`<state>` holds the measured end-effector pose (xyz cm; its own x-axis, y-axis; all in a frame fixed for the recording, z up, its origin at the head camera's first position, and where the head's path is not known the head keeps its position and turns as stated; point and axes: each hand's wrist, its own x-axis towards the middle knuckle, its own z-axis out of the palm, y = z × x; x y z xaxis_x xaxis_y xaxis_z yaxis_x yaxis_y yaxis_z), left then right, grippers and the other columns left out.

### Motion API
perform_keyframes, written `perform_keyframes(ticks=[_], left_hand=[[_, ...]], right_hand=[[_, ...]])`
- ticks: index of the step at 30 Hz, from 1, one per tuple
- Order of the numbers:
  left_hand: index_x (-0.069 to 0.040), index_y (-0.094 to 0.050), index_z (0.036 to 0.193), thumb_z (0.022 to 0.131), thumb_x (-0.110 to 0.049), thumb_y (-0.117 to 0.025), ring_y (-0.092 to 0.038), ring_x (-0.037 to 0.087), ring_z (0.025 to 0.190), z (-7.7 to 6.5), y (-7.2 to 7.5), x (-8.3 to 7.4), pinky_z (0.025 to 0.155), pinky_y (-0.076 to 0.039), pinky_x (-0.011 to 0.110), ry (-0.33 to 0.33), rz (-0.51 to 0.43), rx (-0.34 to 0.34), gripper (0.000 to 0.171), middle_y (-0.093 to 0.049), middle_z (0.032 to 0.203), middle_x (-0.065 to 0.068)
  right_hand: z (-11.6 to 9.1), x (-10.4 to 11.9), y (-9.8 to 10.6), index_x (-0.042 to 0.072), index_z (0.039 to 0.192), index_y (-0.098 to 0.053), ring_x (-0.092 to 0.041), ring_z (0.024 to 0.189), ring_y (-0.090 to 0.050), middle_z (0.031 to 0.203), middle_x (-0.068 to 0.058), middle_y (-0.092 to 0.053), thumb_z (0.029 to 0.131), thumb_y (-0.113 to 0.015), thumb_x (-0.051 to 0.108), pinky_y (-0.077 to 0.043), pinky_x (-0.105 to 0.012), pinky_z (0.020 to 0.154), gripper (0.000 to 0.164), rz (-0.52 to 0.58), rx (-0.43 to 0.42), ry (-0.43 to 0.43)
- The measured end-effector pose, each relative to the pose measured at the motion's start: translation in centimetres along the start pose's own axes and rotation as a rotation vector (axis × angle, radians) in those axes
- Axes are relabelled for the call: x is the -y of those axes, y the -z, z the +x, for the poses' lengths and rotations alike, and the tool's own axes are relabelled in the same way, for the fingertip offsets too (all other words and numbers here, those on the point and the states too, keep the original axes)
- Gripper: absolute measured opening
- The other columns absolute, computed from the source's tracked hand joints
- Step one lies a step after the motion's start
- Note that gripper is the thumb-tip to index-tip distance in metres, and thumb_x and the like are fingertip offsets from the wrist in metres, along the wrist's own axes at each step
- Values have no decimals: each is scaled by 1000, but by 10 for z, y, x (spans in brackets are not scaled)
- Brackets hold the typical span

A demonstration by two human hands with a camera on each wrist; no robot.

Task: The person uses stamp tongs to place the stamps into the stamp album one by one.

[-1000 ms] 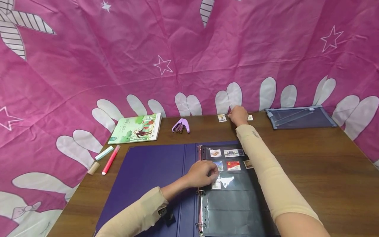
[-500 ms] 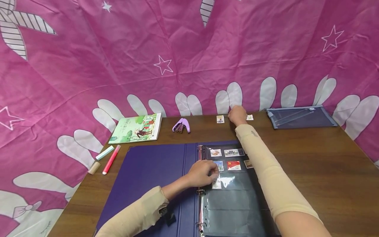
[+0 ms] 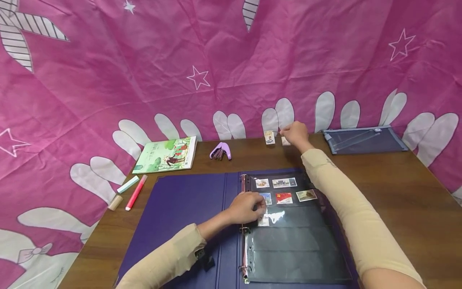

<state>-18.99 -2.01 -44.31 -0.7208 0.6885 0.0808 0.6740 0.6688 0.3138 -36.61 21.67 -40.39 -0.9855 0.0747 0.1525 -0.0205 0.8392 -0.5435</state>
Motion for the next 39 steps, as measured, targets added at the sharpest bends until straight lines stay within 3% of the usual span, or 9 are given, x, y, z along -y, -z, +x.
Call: perform_keyframes(ticks=[6, 14, 19, 25, 32, 39], left_hand=[[-25, -63, 73, 80, -23, -59, -47, -2, 67, 3, 0, -1, 68, -33, 17, 27, -2, 0, 8, -55, 69, -14], [-25, -64, 72, 78, -22, -59, -49, -2, 67, 1, -3, 0, 67, -35, 15, 45, -27, -16, 9, -57, 69, -14], [-26, -64, 72, 78, -21, -58, -49, -3, 67, 1, -2, -1, 68, -36, 15, 48, -48, -19, 9, -59, 68, -15], [-24, -65, 72, 79, -19, -58, -48, -2, 66, 2, 1, -2, 70, -36, 16, 59, -84, -4, 11, -60, 67, -13], [-25, -64, 71, 80, -20, -58, -49, -4, 65, 2, 0, -1, 74, -38, 18, 60, -103, 3, 12, -62, 64, -15], [-24, -64, 71, 81, -21, -59, -48, -4, 66, 2, 0, -1, 74, -38, 17, 59, -106, 5, 12, -62, 66, -14]], right_hand=[[-35, -3, 24, 4, 101, -71, -39, 96, -62, 105, -22, -67, 84, -66, 23, -45, -40, 75, 26, 86, -31, 46], [-97, -8, 26, 7, 97, -74, -32, 93, -63, 101, -16, -70, 84, -67, 26, -45, -30, 70, 23, 108, 113, 42], [-127, -12, 25, 7, 95, -74, -12, 77, -60, 92, -12, -72, 84, -67, 26, -42, -25, 64, 23, 156, 202, 14], [-152, -15, 21, 4, 97, -73, -11, 70, -56, 91, -12, -71, 83, -67, 25, -41, -26, 61, 26, 212, 287, -55], [-173, -18, 15, 6, 94, -75, -29, 97, -64, 98, -13, -72, 83, -68, 26, -45, -27, 71, 24, 197, 335, -46], [-189, -21, 15, 4, 94, -74, -12, 71, -61, 88, -8, -72, 82, -69, 26, -45, -27, 63, 25, 190, 379, -61]])
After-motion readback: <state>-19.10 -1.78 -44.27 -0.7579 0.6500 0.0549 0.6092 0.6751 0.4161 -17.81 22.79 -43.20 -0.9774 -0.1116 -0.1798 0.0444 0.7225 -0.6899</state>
